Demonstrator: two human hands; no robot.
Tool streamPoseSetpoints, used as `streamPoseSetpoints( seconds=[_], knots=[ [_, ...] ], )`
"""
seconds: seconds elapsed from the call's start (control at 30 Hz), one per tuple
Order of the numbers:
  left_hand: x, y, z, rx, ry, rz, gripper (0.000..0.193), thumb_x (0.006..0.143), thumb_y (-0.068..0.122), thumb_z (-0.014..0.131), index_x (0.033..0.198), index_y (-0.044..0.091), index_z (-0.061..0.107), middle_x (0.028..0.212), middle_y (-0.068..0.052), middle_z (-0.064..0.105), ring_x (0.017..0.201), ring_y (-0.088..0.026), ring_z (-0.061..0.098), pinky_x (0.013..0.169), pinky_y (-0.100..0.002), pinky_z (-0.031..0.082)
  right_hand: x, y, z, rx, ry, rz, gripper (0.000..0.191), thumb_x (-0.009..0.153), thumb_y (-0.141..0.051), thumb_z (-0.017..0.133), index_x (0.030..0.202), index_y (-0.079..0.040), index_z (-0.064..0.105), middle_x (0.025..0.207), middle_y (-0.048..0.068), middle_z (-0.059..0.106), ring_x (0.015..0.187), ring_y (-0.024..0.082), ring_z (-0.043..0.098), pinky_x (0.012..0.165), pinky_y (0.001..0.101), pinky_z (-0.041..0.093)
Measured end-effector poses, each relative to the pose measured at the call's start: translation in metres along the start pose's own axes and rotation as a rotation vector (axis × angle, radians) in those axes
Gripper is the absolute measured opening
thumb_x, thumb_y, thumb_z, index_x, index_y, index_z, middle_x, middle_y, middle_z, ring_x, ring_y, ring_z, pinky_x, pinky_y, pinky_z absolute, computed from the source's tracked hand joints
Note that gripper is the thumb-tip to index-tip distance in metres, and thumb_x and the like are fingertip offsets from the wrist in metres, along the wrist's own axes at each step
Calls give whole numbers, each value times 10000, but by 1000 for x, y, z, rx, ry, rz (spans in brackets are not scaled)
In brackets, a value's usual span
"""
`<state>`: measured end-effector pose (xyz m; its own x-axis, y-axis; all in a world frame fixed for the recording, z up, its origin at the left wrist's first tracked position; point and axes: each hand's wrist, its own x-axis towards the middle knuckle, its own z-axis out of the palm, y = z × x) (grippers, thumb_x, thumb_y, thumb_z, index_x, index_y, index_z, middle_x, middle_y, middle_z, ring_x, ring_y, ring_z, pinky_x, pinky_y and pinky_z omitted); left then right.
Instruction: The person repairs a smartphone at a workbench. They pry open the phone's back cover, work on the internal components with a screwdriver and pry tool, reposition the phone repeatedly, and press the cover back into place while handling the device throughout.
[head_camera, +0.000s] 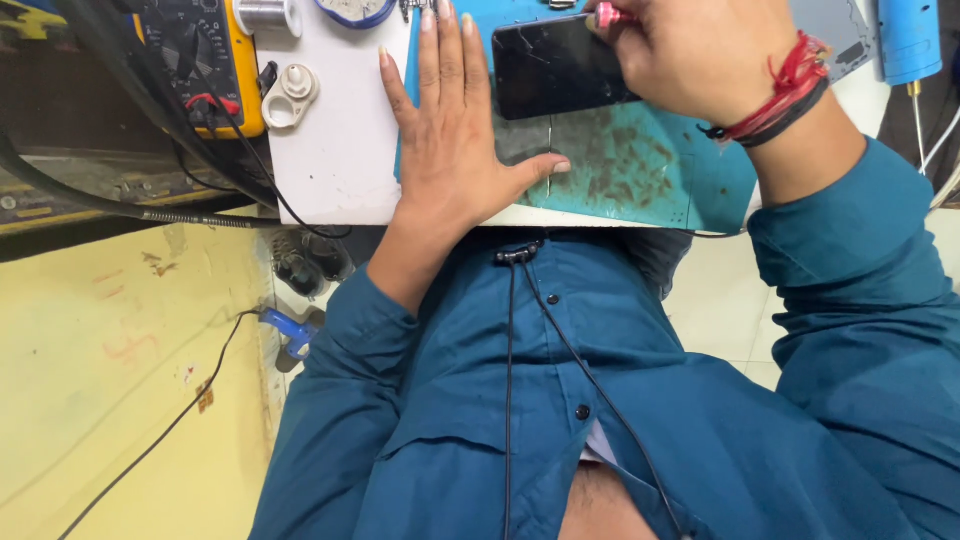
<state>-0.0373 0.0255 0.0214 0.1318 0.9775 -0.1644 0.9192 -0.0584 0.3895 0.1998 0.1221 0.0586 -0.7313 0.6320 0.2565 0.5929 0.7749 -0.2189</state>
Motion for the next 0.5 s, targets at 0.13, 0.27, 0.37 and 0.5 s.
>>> streamPoseSetpoints(
  seconds=[0.13,0.27,0.37,0.5],
  knots=[
    [-2,-1,2,-9,40,-9,1476,729,928,682,1598,-106,87,1689,-304,55,1592,-398,17,1229,-660,-83,-2,-3,0,56,-29,43,129,1001,-84,687,1102,-76,766,891,130,718,777,305,680,669,380,538],
    [-6,-5,7,1,84,-5,1487,749,928,713,1602,-111,77,1699,-300,66,1604,-398,27,1253,-660,-67,1,-8,1,19,-42,70,122,998,-112,693,1088,-81,771,860,128,711,748,302,672,645,382,530],
    [-3,-7,12,-10,118,11,1505,738,928,725,1596,-121,72,1694,-306,69,1601,-404,31,1256,-656,-63,5,-8,-1,133,-85,104,140,992,-100,674,1096,-75,765,870,133,715,746,299,676,640,386,526],
    [-6,-12,18,-63,142,10,1537,704,929,740,1584,-133,61,1691,-302,71,1602,-396,41,1260,-645,-61,2,-7,7,86,-87,129,148,973,-105,707,1098,-81,782,836,154,711,686,323,659,592,410,513]
  ],
)
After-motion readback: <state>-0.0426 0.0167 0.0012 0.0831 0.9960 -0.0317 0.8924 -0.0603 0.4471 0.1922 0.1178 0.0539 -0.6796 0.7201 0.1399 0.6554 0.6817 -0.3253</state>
